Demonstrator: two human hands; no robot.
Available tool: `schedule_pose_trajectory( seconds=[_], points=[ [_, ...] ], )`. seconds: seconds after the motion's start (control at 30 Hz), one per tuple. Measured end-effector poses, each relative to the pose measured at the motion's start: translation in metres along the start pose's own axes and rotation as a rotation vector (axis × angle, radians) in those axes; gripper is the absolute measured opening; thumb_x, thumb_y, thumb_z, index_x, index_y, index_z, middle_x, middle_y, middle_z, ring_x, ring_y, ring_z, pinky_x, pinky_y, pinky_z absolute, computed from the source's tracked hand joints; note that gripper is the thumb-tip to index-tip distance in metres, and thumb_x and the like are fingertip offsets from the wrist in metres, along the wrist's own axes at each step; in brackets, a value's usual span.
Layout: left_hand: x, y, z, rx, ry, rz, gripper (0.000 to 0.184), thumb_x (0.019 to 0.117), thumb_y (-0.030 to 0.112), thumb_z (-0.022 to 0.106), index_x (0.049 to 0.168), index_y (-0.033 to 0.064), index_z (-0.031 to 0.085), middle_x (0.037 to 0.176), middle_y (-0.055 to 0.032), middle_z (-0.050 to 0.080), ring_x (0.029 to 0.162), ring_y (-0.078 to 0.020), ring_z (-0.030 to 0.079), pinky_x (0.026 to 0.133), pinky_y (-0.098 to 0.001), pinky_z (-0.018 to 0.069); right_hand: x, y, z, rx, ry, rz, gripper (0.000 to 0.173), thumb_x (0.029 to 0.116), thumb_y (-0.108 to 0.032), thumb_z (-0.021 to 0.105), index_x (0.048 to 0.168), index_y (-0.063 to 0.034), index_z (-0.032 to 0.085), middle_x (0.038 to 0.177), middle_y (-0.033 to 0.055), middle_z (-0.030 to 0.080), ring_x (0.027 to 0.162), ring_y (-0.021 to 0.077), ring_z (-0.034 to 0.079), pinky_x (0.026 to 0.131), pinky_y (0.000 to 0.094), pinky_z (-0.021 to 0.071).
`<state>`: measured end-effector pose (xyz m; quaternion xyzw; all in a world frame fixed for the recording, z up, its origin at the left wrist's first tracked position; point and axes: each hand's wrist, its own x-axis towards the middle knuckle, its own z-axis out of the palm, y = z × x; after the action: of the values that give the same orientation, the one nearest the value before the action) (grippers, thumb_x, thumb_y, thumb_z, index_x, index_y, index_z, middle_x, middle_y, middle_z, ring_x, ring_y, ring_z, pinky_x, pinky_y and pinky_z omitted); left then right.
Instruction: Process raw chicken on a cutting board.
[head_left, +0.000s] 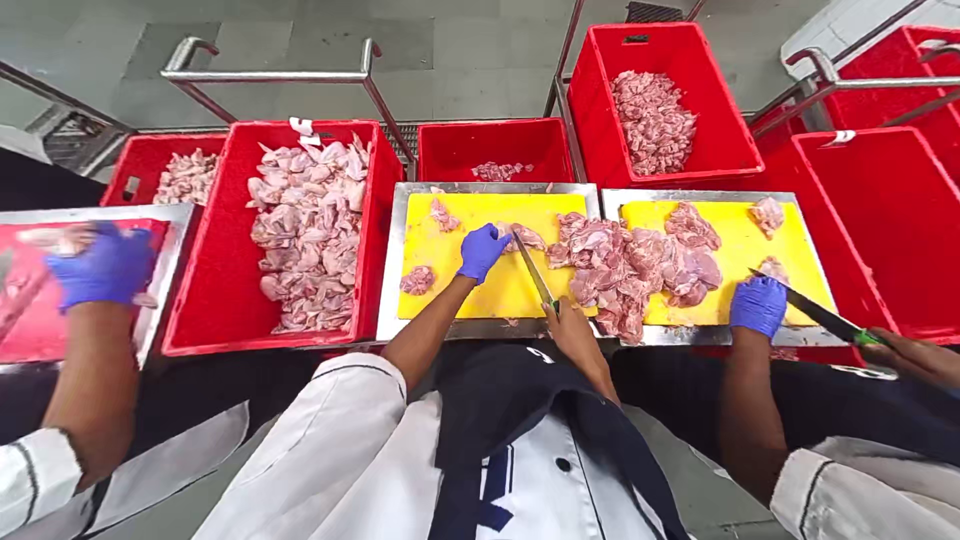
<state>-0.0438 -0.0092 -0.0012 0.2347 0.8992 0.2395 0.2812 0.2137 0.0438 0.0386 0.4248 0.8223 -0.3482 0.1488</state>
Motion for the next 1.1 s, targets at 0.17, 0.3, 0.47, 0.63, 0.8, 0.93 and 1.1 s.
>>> schedule_pose_trajectory(
  seconds=[0.17,0.3,0.47,0.63,0.8,0.93,1.1],
  points=[
    [0.004,0.005,-0.004,0.035,-0.060,-0.069,0.045,0.0946,0.051,0.063,0.106,0.0095,0.075,0.106,-0.0167,0.074,0.107,-0.0375,0.069,0.090,-0.0648,0.0524,0.023,-0.022,-0.016,-0.104,0.039,0.102,0.059,0.1092,-0.050,0.041,0.131,0.0024,0.057,0.119,0.0268,0.066,0.109,0.0421,0.068,0.092,0.0595,0.0541],
    [0.001,-0.002,-0.007,0.016,-0.125,-0.117,0.052,0.0948,0.060,0.060,0.105,0.0111,0.076,0.103,-0.0147,0.076,0.104,-0.0353,0.071,0.090,-0.0638,0.0532,0.028,-0.030,-0.017,-0.060,0.121,0.172,0.058,0.1104,-0.046,0.041,0.134,0.0053,0.054,0.115,0.0283,0.066,0.110,0.0430,0.067,0.094,0.0594,0.0530],
    [0.007,-0.019,-0.020,-0.010,0.041,0.270,0.034,0.1002,0.035,0.065,0.119,0.0067,0.070,0.116,-0.0138,0.072,0.111,-0.0310,0.068,0.100,-0.0527,0.0532,0.004,-0.044,-0.011,-0.080,0.021,0.111,0.056,0.1095,-0.048,0.042,0.126,0.0033,0.057,0.103,0.0249,0.068,0.099,0.0414,0.069,0.086,0.0584,0.0551],
    [0.039,-0.029,-0.009,-0.004,-0.110,0.826,0.023,0.1028,0.007,0.054,0.113,0.0027,0.073,0.123,-0.0165,0.069,0.123,-0.0328,0.063,0.108,-0.0475,0.0489,0.008,-0.056,-0.009,-0.114,-0.093,0.127,0.054,0.1103,-0.046,0.041,0.126,0.0037,0.056,0.101,0.0244,0.068,0.099,0.0414,0.070,0.086,0.0580,0.0555],
    [0.050,-0.032,-0.007,0.009,-0.152,0.849,0.024,0.1027,0.006,0.052,0.111,0.0036,0.075,0.122,-0.0157,0.071,0.124,-0.0321,0.063,0.109,-0.0468,0.0479,0.074,-0.107,0.001,-0.060,-0.047,0.161,0.055,0.1108,-0.044,0.039,0.136,0.0043,0.051,0.112,0.0246,0.068,0.106,0.0396,0.069,0.090,0.0569,0.0554],
    [0.051,-0.034,-0.010,0.134,-0.077,0.877,0.020,0.1004,0.011,0.059,0.108,0.0101,0.077,0.120,-0.0111,0.072,0.120,-0.0311,0.064,0.103,-0.0499,0.0508,0.096,-0.128,0.000,-0.073,-0.016,0.158,0.055,0.1108,-0.043,0.037,0.137,0.0033,0.050,0.118,0.0244,0.068,0.113,0.0392,0.068,0.095,0.0566,0.0543],
    [0.035,-0.035,-0.020,0.213,-0.061,0.704,0.024,0.1028,0.020,0.055,0.109,0.0102,0.076,0.115,-0.0120,0.072,0.116,-0.0336,0.065,0.100,-0.0524,0.0507,0.008,-0.064,0.024,-0.090,-0.087,0.298,0.059,0.1100,-0.048,0.039,0.139,0.0024,0.050,0.110,0.0252,0.069,0.105,0.0417,0.070,0.089,0.0590,0.0557]
  ],
)
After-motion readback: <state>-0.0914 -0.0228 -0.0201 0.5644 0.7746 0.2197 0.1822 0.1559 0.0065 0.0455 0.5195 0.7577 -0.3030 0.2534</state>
